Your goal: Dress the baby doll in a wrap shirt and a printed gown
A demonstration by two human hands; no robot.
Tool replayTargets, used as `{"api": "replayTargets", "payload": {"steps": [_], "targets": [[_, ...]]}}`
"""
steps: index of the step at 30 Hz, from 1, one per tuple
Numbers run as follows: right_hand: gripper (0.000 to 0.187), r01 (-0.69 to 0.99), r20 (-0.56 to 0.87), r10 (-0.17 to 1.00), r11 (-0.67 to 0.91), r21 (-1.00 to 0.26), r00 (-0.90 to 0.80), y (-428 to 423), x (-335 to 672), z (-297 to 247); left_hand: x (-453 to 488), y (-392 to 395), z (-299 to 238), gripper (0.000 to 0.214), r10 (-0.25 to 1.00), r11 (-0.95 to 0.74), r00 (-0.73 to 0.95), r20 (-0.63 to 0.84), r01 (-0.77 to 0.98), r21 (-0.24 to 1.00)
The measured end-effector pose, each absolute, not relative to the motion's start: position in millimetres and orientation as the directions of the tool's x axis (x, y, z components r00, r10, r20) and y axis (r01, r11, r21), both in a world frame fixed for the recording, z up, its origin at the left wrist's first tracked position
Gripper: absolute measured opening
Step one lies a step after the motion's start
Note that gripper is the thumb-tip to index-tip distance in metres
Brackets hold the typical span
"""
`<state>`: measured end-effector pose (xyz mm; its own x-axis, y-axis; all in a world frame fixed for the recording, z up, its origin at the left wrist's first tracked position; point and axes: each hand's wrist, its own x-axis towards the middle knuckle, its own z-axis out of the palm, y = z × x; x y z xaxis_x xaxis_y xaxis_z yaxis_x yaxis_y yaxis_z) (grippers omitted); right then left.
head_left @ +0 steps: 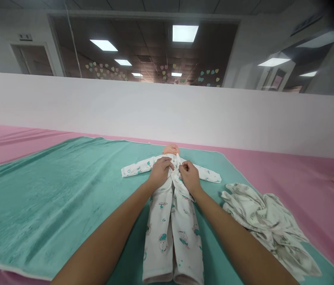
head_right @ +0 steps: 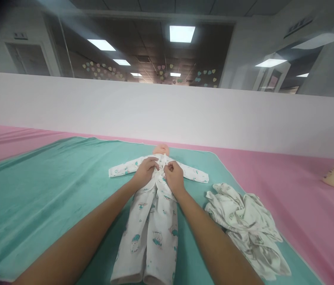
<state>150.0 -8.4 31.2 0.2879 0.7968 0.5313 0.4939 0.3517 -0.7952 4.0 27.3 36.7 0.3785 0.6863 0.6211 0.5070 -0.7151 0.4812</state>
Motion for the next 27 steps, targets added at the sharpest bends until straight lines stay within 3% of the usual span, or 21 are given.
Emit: {"api": "replayTargets", "payload": {"steps": [4, 9, 12, 19, 27], "targets": [[0.018, 0.588, 0.600, 0.765, 0.379, -0.714, 0.235, -30.7, 144.8, 32.9, -8.0, 14.1, 33.9, 0.023, 0.684, -0.727, 0.417, 0.598, 0.451, 0.517], [0.024, 0.852, 0.584, 0.808, 0.358, -0.382, -0.078, -52.0, 133.8, 39.9, -17.4, 8.0, 29.6, 0.021, 0.684, -0.730, 0.439, 0.583, 0.410, 0.547], [0.021, 0.908, 0.552, 0.825, 0.320, -0.272, -0.125, -54.4, 128.4, 41.3, -17.4, 8.3, 30.6, 0.018, 0.699, -0.715, 0.443, 0.561, 0.406, 0.569], [0.014, 0.946, 0.586, 0.806, 0.250, -0.207, -0.085, -49.7, 126.8, 34.1, -16.1, 5.4, 33.3, 0.017, 0.713, -0.701, 0.432, 0.552, 0.431, 0.568], [0.015, 0.826, 0.554, 0.814, 0.425, -0.369, -0.172, -46.4, 142.8, 38.2, -15.8, 3.8, 33.5, 0.017, 0.721, -0.692, 0.421, 0.550, 0.458, 0.558]]}}
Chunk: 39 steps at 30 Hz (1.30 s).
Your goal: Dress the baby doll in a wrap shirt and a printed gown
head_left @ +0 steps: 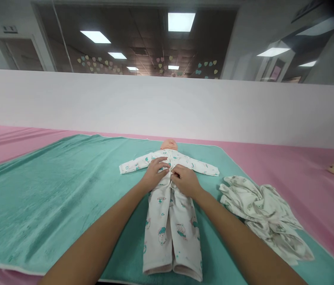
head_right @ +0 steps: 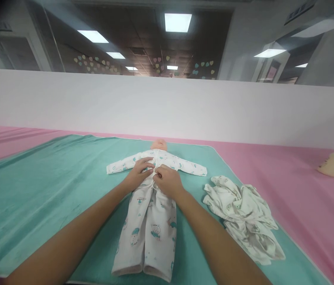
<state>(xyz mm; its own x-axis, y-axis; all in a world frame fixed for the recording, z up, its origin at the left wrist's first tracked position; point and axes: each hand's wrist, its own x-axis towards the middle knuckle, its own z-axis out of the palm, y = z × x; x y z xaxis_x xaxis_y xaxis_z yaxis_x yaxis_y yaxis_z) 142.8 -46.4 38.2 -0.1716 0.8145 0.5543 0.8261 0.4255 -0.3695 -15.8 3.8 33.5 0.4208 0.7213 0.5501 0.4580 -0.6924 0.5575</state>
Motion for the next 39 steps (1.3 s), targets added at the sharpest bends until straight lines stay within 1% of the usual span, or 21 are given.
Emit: {"api": "replayTargets", "payload": {"steps": [3, 7, 14, 16, 19, 22, 25, 26, 28, 30, 32, 34, 37, 39], "targets": [[0.015, 0.787, 0.551, 0.816, 0.453, -0.418, -0.176, -43.9, 145.9, 38.7, -15.5, 4.1, 33.6, 0.017, 0.722, -0.691, 0.423, 0.547, 0.461, 0.557], [0.015, 0.760, 0.567, 0.815, 0.444, -0.476, -0.121, -41.9, 145.6, 38.1, -14.7, 2.3, 35.7, 0.017, 0.733, -0.680, 0.426, 0.529, 0.465, 0.567], [0.016, 0.764, 0.614, 0.787, 0.437, -0.474, -0.069, -42.2, 141.2, 34.0, -11.5, -1.7, 40.4, 0.022, 0.746, -0.666, 0.420, 0.517, 0.466, 0.582], [0.017, 0.760, 0.632, 0.775, 0.421, -0.495, -0.018, -38.8, 142.6, 32.5, -10.3, -3.8, 40.6, 0.025, 0.736, -0.677, 0.440, 0.515, 0.467, 0.568], [0.018, 0.739, 0.627, 0.774, 0.370, -0.563, 0.091, -32.0, 147.5, 30.6, -8.7, -8.4, 39.7, 0.033, 0.717, -0.697, 0.485, 0.501, 0.485, 0.528], [0.019, 0.711, 0.610, 0.784, 0.364, -0.602, 0.115, -29.0, 151.6, 29.3, -8.3, -12.5, 38.4, 0.025, 0.714, -0.700, 0.483, 0.506, 0.502, 0.508], [0.020, 0.675, 0.593, 0.797, 0.375, -0.635, 0.116, -31.4, 151.6, 28.7, -8.1, -14.5, 38.5, 0.005, 0.685, -0.723, 0.455, 0.569, 0.525, 0.449], [0.022, 0.657, 0.580, 0.806, 0.377, -0.653, 0.114, -32.8, 150.8, 28.7, -7.8, -14.8, 38.9, 0.004, 0.680, -0.720, 0.435, 0.590, 0.550, 0.423], [0.026, 0.604, 0.553, 0.826, 0.386, -0.697, 0.109, -34.9, 149.6, 29.4, -7.1, -14.9, 40.3, 0.008, 0.684, -0.691, 0.385, 0.620, 0.613, 0.382], [0.031, 0.541, 0.532, 0.838, 0.394, -0.743, 0.120, -35.2, 151.3, 30.8, -7.4, -13.3, 41.7, 0.006, 0.698, -0.657, 0.342, 0.629, 0.654, 0.374], [0.033, 0.487, 0.515, 0.843, 0.390, -0.782, 0.152, -32.6, 159.2, 32.1, -11.4, -8.6, 41.8, 0.006, 0.726, -0.623, 0.287, 0.625, 0.660, 0.421], [0.033, 0.470, 0.497, 0.842, 0.359, -0.807, 0.210, -27.2, 175.0, 31.8, -21.5, 0.7, 40.0, 0.006, 0.789, -0.544, 0.173, 0.589, 0.642, 0.540], [0.029, 0.520, 0.447, 0.826, 0.229, -0.823, 0.343, -17.7, 210.9, 25.5, -49.4, 21.6, 34.3, 0.009, 0.878, -0.326, -0.094, 0.469, 0.600, 0.731], [0.025, 0.543, 0.418, 0.814, 0.154, -0.825, 0.404, -13.7, 237.1, 17.6, -71.9, 35.6, 29.9, 0.009, 0.881, -0.168, -0.263, 0.394, 0.605, 0.779]]}}
